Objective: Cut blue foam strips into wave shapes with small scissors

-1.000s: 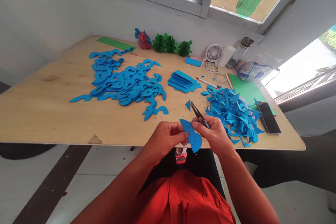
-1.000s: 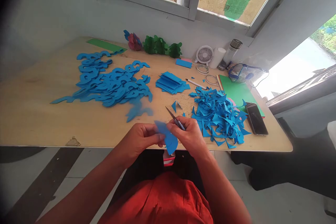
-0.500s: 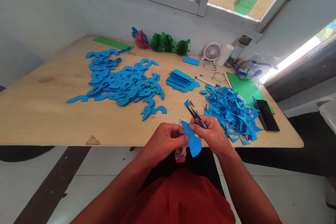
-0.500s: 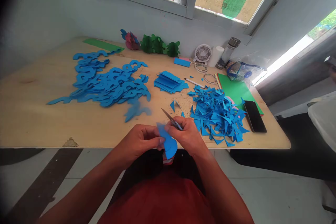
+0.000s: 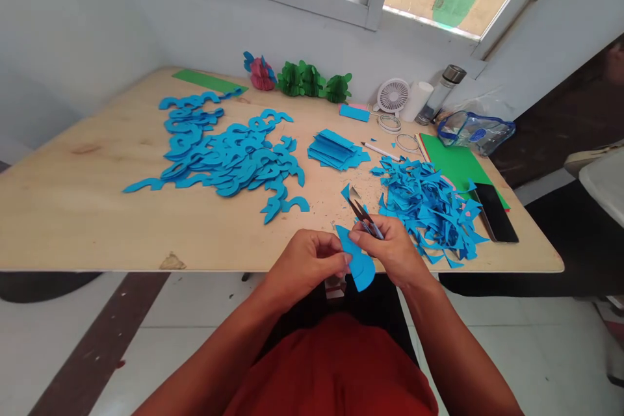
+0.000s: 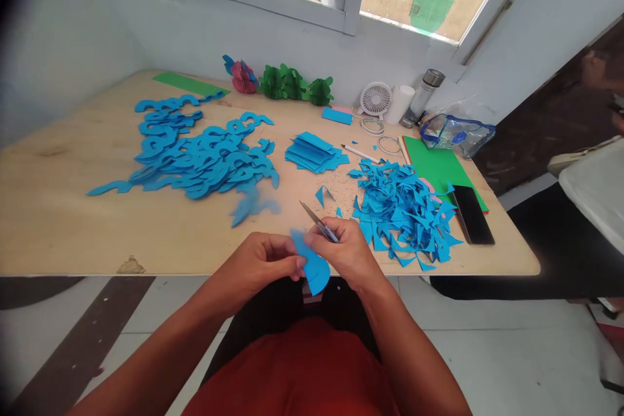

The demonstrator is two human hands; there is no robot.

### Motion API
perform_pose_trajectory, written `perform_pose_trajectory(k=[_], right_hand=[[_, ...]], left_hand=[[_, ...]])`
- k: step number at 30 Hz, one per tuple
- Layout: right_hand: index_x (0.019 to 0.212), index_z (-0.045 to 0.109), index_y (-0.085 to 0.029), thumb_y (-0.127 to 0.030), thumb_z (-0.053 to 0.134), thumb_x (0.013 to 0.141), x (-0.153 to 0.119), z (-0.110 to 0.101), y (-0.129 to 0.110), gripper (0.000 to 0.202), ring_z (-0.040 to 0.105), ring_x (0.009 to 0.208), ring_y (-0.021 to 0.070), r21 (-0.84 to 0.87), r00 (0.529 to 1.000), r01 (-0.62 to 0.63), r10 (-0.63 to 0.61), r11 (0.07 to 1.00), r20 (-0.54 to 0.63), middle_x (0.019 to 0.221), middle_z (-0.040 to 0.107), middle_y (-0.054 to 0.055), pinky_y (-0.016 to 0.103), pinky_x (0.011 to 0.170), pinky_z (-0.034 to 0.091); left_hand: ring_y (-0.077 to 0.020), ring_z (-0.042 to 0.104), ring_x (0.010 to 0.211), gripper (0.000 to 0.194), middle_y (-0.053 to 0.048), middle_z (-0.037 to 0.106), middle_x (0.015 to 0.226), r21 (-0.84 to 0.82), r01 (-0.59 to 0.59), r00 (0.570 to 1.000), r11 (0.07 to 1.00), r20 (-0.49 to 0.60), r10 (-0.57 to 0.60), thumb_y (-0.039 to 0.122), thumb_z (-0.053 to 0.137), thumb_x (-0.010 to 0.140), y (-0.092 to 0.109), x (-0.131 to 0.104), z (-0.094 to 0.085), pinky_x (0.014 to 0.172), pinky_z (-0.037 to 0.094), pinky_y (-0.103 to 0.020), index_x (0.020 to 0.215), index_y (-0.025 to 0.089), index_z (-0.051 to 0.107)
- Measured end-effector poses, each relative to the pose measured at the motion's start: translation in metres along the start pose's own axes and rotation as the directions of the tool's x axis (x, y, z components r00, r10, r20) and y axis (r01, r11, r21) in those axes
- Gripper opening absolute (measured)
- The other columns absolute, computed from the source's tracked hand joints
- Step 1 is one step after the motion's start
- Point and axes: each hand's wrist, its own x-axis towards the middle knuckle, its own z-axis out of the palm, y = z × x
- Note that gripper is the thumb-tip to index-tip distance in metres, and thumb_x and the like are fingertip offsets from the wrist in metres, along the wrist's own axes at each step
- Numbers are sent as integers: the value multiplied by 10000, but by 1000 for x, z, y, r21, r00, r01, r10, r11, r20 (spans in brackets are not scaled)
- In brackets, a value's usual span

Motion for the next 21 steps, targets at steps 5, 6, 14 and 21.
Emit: perform_pose_trajectory(k=[5, 6, 14, 21], right_hand=[[592, 598, -169, -318, 692, 704, -1, 0, 1, 209, 363, 493, 92, -5, 1000, 3, -3, 1000, -5, 523, 468, -44, 236, 477, 287], [594, 598, -169, -319, 691, 708, -1, 0, 1, 210, 362, 492, 92, 1, 1000, 5, -5, 1000, -4, 524, 468, -45, 236, 477, 287], [608, 613, -162, -309, 692, 715, -3, 1, 1, 198, 351, 484, 86, 33, 1000, 4, -4, 999, -4, 522, 477, -45, 229, 466, 288], [614, 608, -163, -295, 691, 711, -3, 2, 0, 184, 355, 490, 87, 36, 1000, 16, -16, 999, 6, 523, 463, -53, 231, 473, 268]], left_hand=[[-137, 565, 521, 153, -13, 649, 533, -2, -7, 1000, 1000, 6, 7, 247, 690, 665, 0, 0, 0, 553, 443, -257, 536, 176, 650], [-137, 567, 525, 155, -14, 651, 536, -4, -9, 1000, 1000, 4, 9, 245, 689, 666, 0, 1, 1, 556, 441, -256, 533, 176, 647], [-130, 570, 530, 160, -4, 652, 528, -16, -4, 1000, 1000, -1, 4, 235, 690, 666, 0, 1, 0, 574, 444, -247, 526, 176, 642], [-128, 572, 541, 161, 1, 654, 531, -9, -6, 1000, 1000, 17, 6, 221, 680, 678, 1, 1, -1, 584, 442, -243, 527, 175, 644]])
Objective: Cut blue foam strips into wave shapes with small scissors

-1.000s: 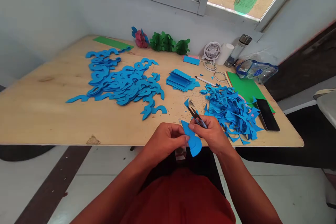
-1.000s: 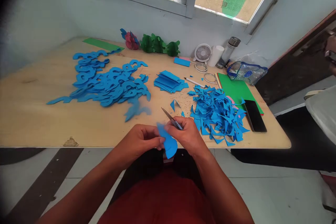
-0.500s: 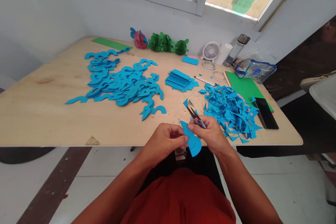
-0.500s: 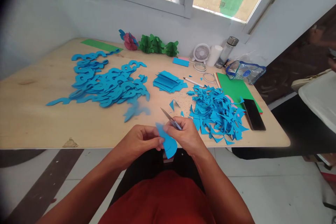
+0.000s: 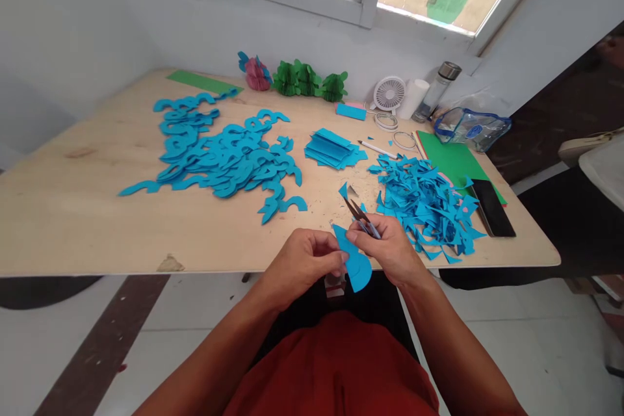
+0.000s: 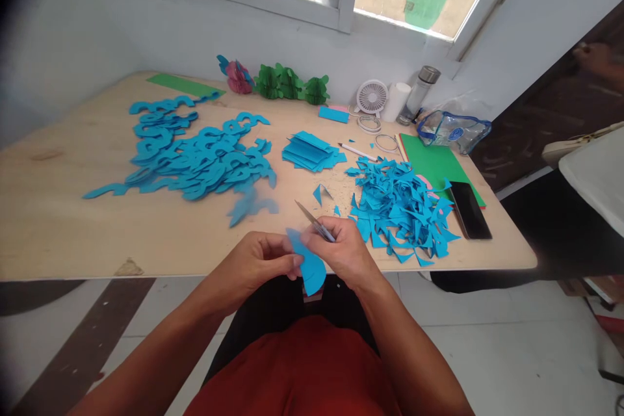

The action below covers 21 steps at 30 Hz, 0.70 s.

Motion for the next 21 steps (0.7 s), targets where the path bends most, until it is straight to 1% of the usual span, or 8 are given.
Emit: perform_pose_trajectory(k=[4, 7, 10, 13, 16, 21], right_hand=[[628, 609, -165, -299, 693, 719, 1, 0, 2, 182, 320, 485, 83, 45, 1000, -5, 5, 999, 3, 528, 439, -60, 234, 466, 235], [644, 612, -163, -321, 690, 742, 2, -2, 7, 202, 257, 479, 75, 77, 999, -21, 23, 997, -29, 538, 408, -65, 236, 454, 194], [667, 622, -157, -339, 694, 751, 1, -4, 12, 214, 228, 487, 73, 91, 996, -25, 33, 996, -86, 554, 395, -64, 240, 454, 171], [690, 639, -153, -337, 708, 736, -3, -2, 17, 202, 210, 488, 73, 125, 994, -52, 64, 991, -94, 552, 378, -66, 245, 456, 159], [694, 643, -155, -321, 704, 730, -7, 1, 19, 181, 213, 502, 79, 125, 994, -60, 71, 990, -82, 559, 377, -63, 249, 462, 159], [654, 615, -166, -297, 681, 717, -10, 6, 18, 160, 246, 511, 88, 99, 994, -56, 65, 994, -90, 549, 380, -65, 254, 479, 181]], left_hand=[[-135, 575, 544, 157, 0, 653, 532, 16, -21, 999, 1000, -27, 21, 222, 672, 679, -2, 4, -1, 592, 442, -252, 530, 178, 651], [-144, 589, 552, 162, -3, 663, 537, 22, -44, 995, 999, -93, 46, 252, 681, 680, -2, 5, -2, 609, 450, -261, 535, 185, 654], [-145, 591, 549, 181, -5, 667, 529, 15, -77, 984, 997, -158, 79, 271, 696, 671, 0, 5, -3, 609, 450, -257, 517, 191, 645], [-144, 585, 544, 183, -6, 667, 523, 3, -98, 976, 995, -197, 97, 277, 708, 658, 3, 5, -3, 597, 445, -250, 508, 193, 645], [-146, 588, 549, 181, -8, 669, 523, -11, -105, 973, 994, -207, 100, 289, 717, 646, 5, 4, -2, 599, 447, -248, 509, 194, 648], [-147, 582, 540, 190, -8, 661, 508, -21, -81, 974, 996, -215, 75, 291, 721, 635, 4, 3, -2, 595, 446, -249, 493, 197, 638]])
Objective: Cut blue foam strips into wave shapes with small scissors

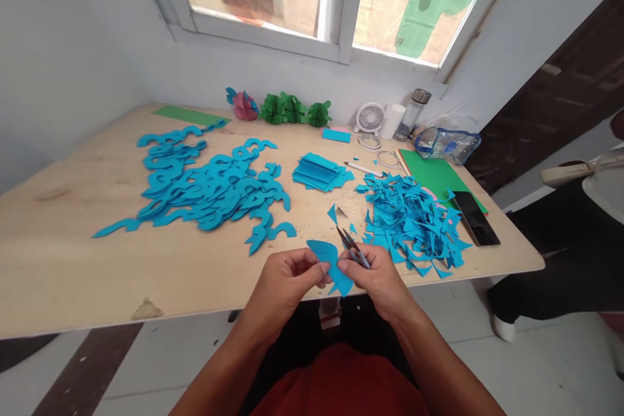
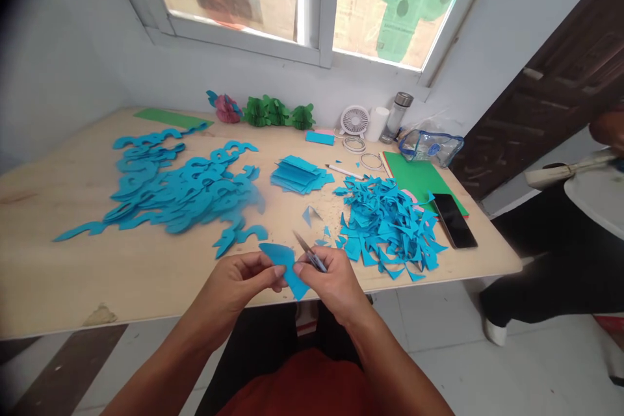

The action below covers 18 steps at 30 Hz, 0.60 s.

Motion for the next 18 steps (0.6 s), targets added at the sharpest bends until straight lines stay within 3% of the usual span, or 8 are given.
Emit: perform_pose_trajectory(k=[5, 18], right_hand=[[626, 590, -167, -293, 667, 705, -2, 0, -2, 167, 289, 517, 95, -24, 1000, 20, -20, 1000, 2, 531, 392, -62, 256, 497, 201], [593, 530, -180, -317, 692, 688, -3, -3, 1, 233, 310, 538, 100, -2, 999, 26, -26, 1000, -22, 540, 367, -63, 249, 507, 232]], left_hand=[[-156, 593, 557, 197, -13, 672, 523, 19, 2, 1000, 1000, 27, -2, 305, 717, 659, -1, -2, 0, 626, 455, -260, 506, 205, 644], [-196, 622, 613, 227, -20, 685, 547, 115, -37, 999, 993, -30, 40, 360, 711, 663, -8, 2, -3, 697, 479, -301, 506, 213, 639]])
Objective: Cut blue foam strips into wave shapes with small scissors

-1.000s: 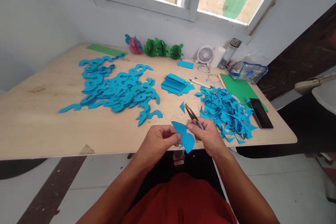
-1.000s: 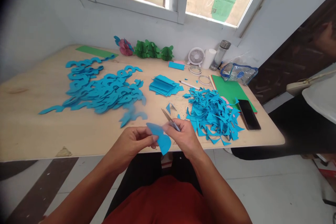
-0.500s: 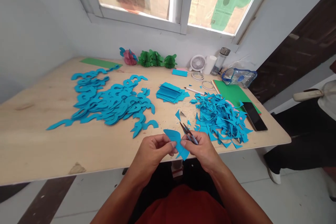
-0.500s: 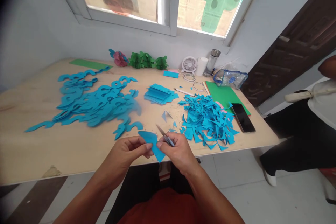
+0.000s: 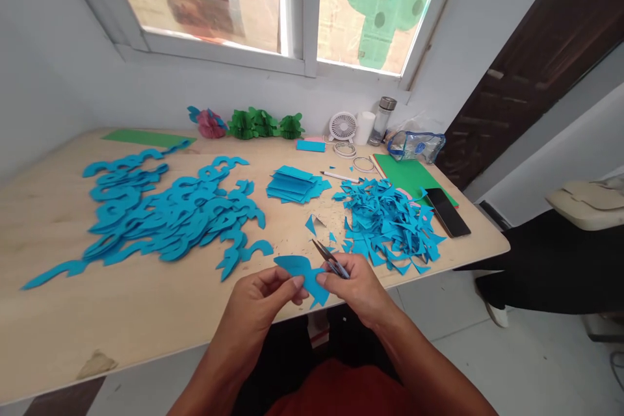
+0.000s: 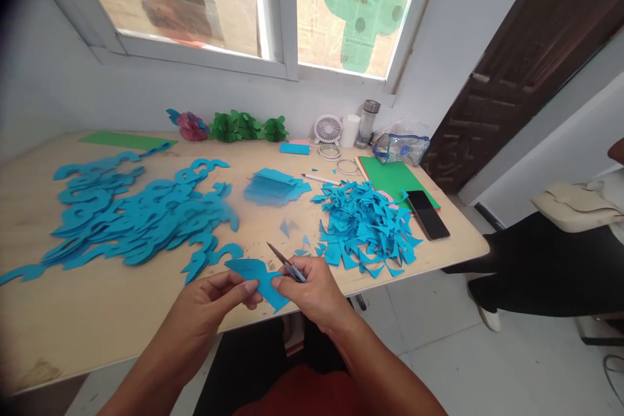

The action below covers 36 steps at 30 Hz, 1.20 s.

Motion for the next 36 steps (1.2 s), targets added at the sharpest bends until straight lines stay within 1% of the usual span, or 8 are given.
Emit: perform_pose_trajectory(k=[5, 12, 16, 20, 23, 28, 32, 36], right_hand=[[602, 540, -178, -342, 702, 686, -1, 2, -3, 245, 298, 535, 98, 17, 1000, -12, 12, 1000, -20, 532, 366, -63, 241, 496, 228], [619, 510, -180, -342, 703, 700, -5, 5, 3, 265, 232, 529, 89, 104, 997, -38, 44, 994, -57, 556, 330, -71, 253, 485, 170], [665, 554, -170, -344, 715, 695, -6, 6, 7, 240, 193, 509, 81, 171, 993, -47, 65, 984, -100, 549, 327, -77, 256, 473, 132], [698, 600, -155, -397, 702, 724, -7, 8, 14, 263, 144, 488, 74, 211, 993, -10, 35, 977, -116, 533, 287, -88, 262, 467, 104], [722, 631, -148, -411, 705, 721, -8, 10, 17, 273, 148, 478, 71, 235, 989, -2, 37, 972, -145, 527, 291, -90, 260, 460, 108], [704, 627, -155, -376, 723, 686, -7, 12, 13, 241, 190, 462, 67, 313, 975, 25, 46, 949, -218, 518, 341, -85, 252, 445, 127], [704, 634, -151, -379, 729, 677, -4, 13, 8, 248, 180, 462, 66, 319, 976, 32, 40, 947, -214, 507, 311, -91, 249, 443, 122], [689, 638, -154, -382, 738, 662, -2, 16, 6, 250, 190, 471, 70, 300, 978, 22, 42, 954, -203, 523, 347, -78, 251, 449, 132]], left_hand=[[-215, 633, 630, 244, -34, 690, 553, 7, -8, 1000, 1000, -24, 9, 382, 724, 659, 0, -2, 2, 712, 483, -321, 495, 220, 642], [-217, 627, 646, 219, -40, 689, 569, -62, -16, 993, 998, -118, 9, 360, 757, 631, -1, -1, 5, 730, 476, -327, 491, 222, 661], [-186, 604, 620, 198, -24, 670, 544, -136, -19, 982, 991, -190, -8, 336, 773, 615, -3, 1, 4, 724, 464, -303, 500, 214, 668], [-166, 591, 631, 191, -10, 659, 555, -203, -54, 963, 978, -270, -3, 332, 781, 619, -7, 3, 3, 728, 450, -289, 524, 203, 676], [-162, 585, 647, 196, -4, 648, 563, -249, -70, 953, 966, -302, -9, 329, 783, 619, -8, 5, 4, 734, 449, -289, 526, 195, 675], [-156, 568, 631, 196, 1, 625, 546, -287, -88, 946, 954, -323, -10, 301, 777, 615, -4, 3, 10, 707, 451, -289, 508, 187, 657], [-164, 578, 620, 181, 1, 622, 536, -318, -85, 948, 944, -318, -22, 280, 771, 614, -2, 0, 14, 694, 460, -299, 519, 187, 648], [-167, 584, 624, 177, -3, 635, 546, -331, -86, 949, 940, -313, -24, 276, 771, 619, -4, -1, 14, 696, 461, -304, 529, 181, 651]])
